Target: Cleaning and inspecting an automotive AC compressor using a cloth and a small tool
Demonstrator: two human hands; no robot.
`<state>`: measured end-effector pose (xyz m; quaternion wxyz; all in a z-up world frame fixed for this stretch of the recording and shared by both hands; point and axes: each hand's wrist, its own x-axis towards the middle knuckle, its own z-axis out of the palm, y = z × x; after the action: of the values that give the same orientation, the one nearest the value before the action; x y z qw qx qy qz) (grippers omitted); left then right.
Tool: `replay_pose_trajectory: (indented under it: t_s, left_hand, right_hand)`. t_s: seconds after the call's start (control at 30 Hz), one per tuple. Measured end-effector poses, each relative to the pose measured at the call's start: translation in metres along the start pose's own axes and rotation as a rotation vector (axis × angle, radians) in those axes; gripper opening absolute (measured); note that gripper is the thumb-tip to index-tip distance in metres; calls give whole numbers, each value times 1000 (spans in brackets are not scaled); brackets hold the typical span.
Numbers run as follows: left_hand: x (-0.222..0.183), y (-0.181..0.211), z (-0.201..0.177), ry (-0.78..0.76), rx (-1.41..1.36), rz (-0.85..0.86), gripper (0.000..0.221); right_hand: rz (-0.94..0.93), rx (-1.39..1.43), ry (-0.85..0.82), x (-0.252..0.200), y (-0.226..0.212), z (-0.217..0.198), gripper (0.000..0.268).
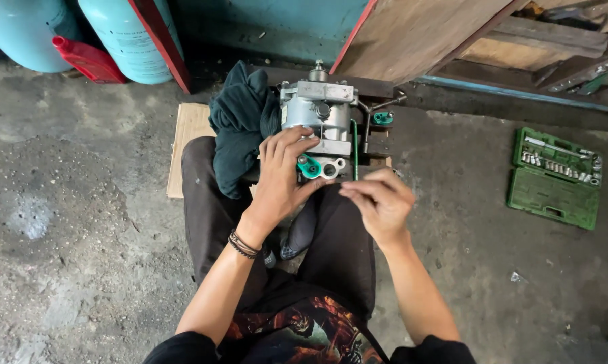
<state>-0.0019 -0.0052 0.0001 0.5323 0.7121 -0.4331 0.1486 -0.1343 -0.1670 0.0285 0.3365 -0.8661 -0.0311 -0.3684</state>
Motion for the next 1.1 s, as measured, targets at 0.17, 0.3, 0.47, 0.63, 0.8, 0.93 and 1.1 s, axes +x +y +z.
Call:
replay_pose_trajectory:
  t_s: [0.17,0.3,0.47,0.63,0.8,0.93,1.1]
  left_hand:
    - [0,4,-1,3,-3,-10,70]
    - [1,9,-8,-28,-7,-26,72]
    - [5,17,-23,-97,-38,-38,76]
    - [8,23,-30,-131,-47,-48,70]
    - [7,28,-30,-144,-77,-82,70]
    - [6,29,-30,-147,-91,-97,66]
    - [6,27,-31,-156,-69,-82,62]
  right_hand:
    - [129,-25,87,-18,16,-14,26]
    - [165,23,144,-13,3,-13,25]
    - [218,127,179,-30,21,-11,6]
    - [246,63,189,-24,3,-5,40]
    - [220,83,154,-18,-4,0,10]
    - [156,-5,206,-21,1,12,19]
    - [62,-182,50,-3,-30,20,27]
